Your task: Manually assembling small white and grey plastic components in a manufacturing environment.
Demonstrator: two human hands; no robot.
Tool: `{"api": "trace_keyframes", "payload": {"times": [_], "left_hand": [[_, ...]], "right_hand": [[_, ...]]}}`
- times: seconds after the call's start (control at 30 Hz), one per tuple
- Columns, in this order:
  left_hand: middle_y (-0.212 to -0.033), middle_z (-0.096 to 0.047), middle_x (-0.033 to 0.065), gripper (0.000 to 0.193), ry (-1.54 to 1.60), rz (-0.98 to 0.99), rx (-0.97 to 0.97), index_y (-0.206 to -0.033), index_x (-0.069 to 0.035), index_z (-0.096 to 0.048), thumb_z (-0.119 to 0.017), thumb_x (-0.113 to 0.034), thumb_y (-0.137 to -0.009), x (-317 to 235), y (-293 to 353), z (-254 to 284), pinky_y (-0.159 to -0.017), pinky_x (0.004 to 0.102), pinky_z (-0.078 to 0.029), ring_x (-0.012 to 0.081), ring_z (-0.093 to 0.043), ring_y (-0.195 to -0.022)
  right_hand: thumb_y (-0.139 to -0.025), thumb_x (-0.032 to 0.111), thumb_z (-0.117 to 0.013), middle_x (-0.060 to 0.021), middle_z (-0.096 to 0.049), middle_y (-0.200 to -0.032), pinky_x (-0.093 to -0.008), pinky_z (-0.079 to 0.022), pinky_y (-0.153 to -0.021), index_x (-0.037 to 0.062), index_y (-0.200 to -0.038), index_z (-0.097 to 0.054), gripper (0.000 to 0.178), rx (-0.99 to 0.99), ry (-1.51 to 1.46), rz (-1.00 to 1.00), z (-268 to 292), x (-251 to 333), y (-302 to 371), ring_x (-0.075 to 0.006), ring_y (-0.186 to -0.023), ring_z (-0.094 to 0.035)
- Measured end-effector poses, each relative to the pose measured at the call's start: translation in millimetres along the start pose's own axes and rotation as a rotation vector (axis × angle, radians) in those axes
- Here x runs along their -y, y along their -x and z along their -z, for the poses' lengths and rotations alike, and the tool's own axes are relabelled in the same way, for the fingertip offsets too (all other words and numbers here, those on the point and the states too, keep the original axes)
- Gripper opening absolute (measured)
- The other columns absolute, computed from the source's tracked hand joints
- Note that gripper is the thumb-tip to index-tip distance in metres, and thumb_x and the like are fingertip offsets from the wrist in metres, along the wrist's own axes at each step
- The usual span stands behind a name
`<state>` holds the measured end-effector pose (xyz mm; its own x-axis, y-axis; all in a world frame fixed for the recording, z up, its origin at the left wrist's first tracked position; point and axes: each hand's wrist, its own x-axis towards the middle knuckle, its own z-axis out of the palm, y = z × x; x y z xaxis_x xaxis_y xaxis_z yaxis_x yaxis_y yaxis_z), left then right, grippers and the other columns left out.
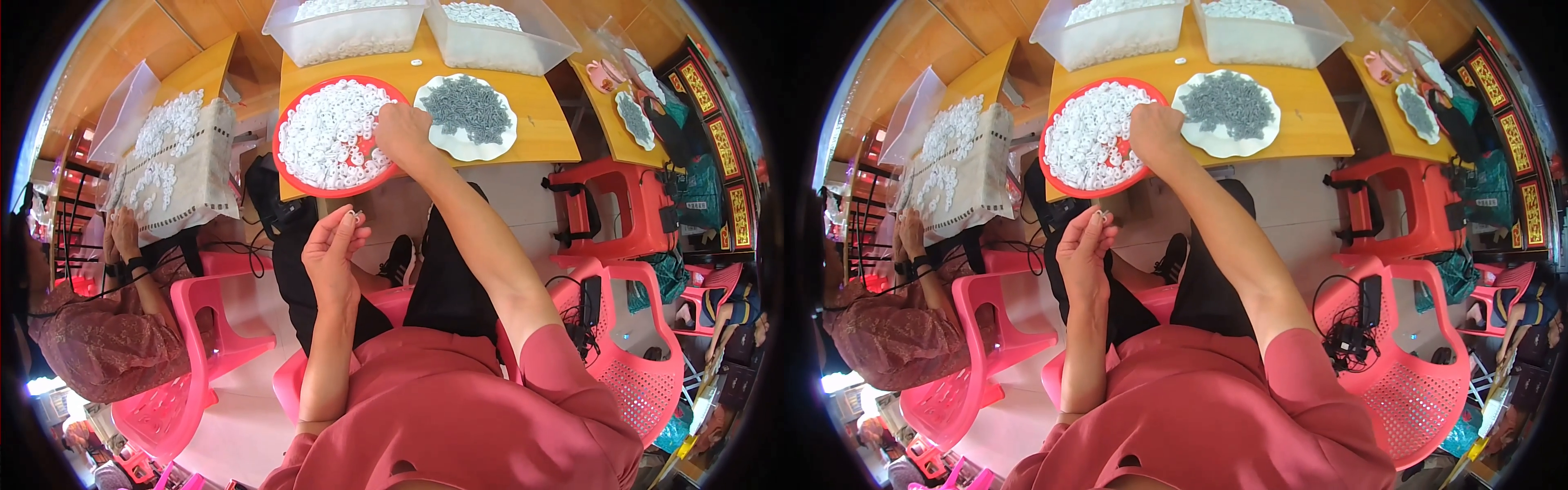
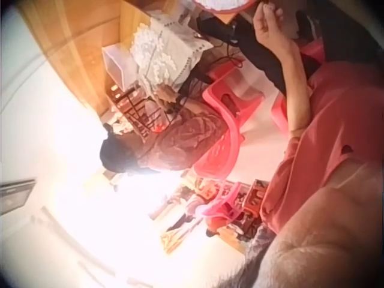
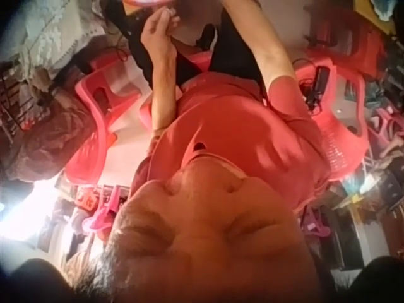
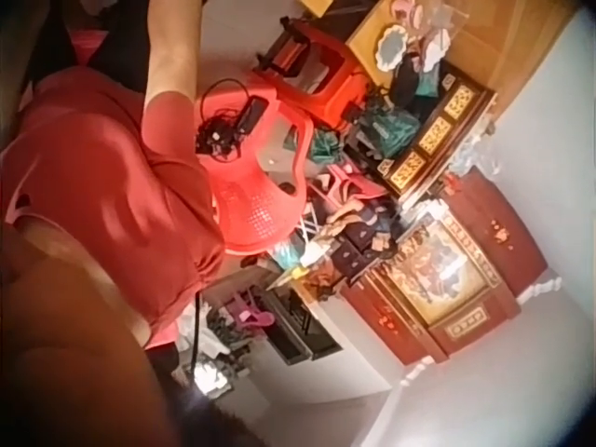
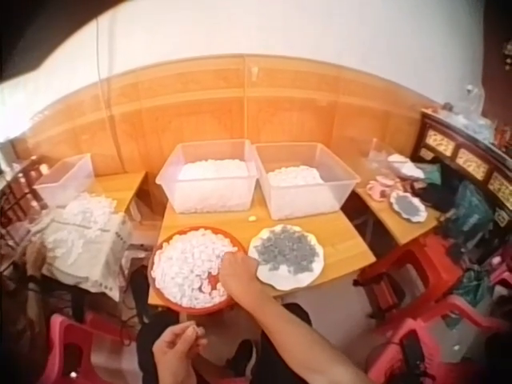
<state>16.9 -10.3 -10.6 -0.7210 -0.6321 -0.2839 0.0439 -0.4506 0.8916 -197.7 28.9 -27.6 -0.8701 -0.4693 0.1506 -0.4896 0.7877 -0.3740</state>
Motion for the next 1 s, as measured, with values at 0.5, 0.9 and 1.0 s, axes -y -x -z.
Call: {"api": "trace_keyframes", "payload": {"times": [0.5,0.9,1.0], "left_hand": [[-0.090,-0.067,0.0090,0.019,0.076,0.016,-0.014,-0.104,-0.002,-0.062,-0.062,-0.009,-0.086,-2,-2,4,-0.066,0.0199,-0.050,0.0112,-0.064,-0.073],[-0.088,-0.067,0.0103,0.020,0.112,-0.029,0.037,-0.103,0.001,-0.061,-0.063,-0.008,-0.085,-13,10,-9,-0.066,0.0198,-0.049,0.0124,-0.065,-0.074],[-0.090,-0.067,0.0089,0.019,0.088,-0.055,0.061,-0.104,0.000,-0.061,-0.061,-0.008,-0.087,-13,10,-10,-0.067,0.0192,-0.051,0.0111,-0.064,-0.075]], "right_hand": [[-0.076,0.018,-0.066,-0.0147,-0.067,-0.079,-0.0354,-0.048,-0.066,0.0021,-0.088,-0.068,0.020,0.016,-0.383,0.136,6,-18,18,-0.0246,-0.076,-0.064],[-0.082,0.008,-0.066,-0.0036,-0.065,-0.085,-0.0194,-0.048,-0.066,-0.0014,-0.101,-0.065,0.021,0.549,-1.491,-0.120,71,10,110,-0.0071,-0.072,-0.059],[-0.083,0.007,-0.065,-0.0041,-0.066,-0.085,-0.0193,-0.049,-0.068,-0.0019,-0.102,-0.065,0.022,0.558,-1.528,-0.123,70,11,112,-0.0073,-0.072,-0.059]]}}
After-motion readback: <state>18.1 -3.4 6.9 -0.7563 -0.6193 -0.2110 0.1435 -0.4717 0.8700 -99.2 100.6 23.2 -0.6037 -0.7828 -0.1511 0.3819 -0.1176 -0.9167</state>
